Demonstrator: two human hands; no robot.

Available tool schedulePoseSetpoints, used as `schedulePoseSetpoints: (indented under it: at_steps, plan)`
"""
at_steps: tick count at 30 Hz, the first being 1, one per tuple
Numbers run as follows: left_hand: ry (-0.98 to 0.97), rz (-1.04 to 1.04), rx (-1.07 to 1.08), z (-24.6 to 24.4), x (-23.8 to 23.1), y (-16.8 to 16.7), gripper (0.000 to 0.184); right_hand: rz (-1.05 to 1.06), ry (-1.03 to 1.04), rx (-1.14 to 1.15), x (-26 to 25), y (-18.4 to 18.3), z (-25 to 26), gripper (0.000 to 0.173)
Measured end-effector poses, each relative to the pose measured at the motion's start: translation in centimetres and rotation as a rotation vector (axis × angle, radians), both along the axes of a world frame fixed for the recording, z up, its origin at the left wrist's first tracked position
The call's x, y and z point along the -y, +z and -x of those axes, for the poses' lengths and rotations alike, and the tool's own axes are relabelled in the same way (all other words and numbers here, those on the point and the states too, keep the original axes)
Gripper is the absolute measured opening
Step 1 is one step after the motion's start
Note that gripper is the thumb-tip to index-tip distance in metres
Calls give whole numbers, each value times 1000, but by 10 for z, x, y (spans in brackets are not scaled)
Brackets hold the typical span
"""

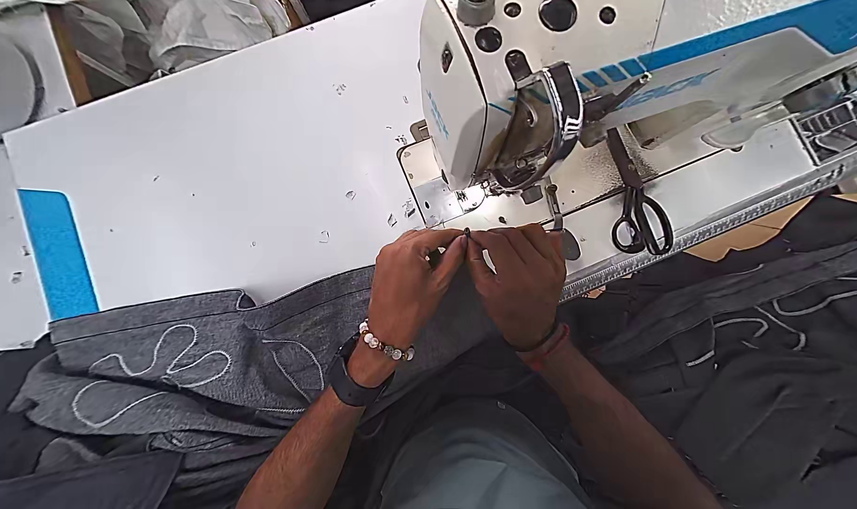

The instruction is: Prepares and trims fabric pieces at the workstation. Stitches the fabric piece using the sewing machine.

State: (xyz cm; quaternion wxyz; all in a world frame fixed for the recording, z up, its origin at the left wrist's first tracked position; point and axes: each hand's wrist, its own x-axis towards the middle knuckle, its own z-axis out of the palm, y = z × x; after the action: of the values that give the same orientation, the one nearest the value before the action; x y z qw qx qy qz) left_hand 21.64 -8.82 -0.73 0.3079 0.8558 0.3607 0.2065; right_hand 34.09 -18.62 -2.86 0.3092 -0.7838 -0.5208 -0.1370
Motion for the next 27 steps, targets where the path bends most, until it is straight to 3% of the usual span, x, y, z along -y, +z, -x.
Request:
schedulePoseSetpoints:
  at_steps: [4,10,17,23,27]
  plan:
    - [42,107,1,-4,-5,-1,19,19,62,-22,3,3,-1,14]
    - [43,258,-29,-10,-23,2,21,169,-73,-451,-5,1,-2,13]
    - [-5,-114,-118,-17,-25,-11,17,145,-45,-81,-12,-16,2,18]
    - [-182,-441,-50,-14,-28,-24,17,236,38,27,-3,-15,7,24]
    - [-301,-469,-119,7,-32,-30,29,274,67,20,7,-15,7,29]
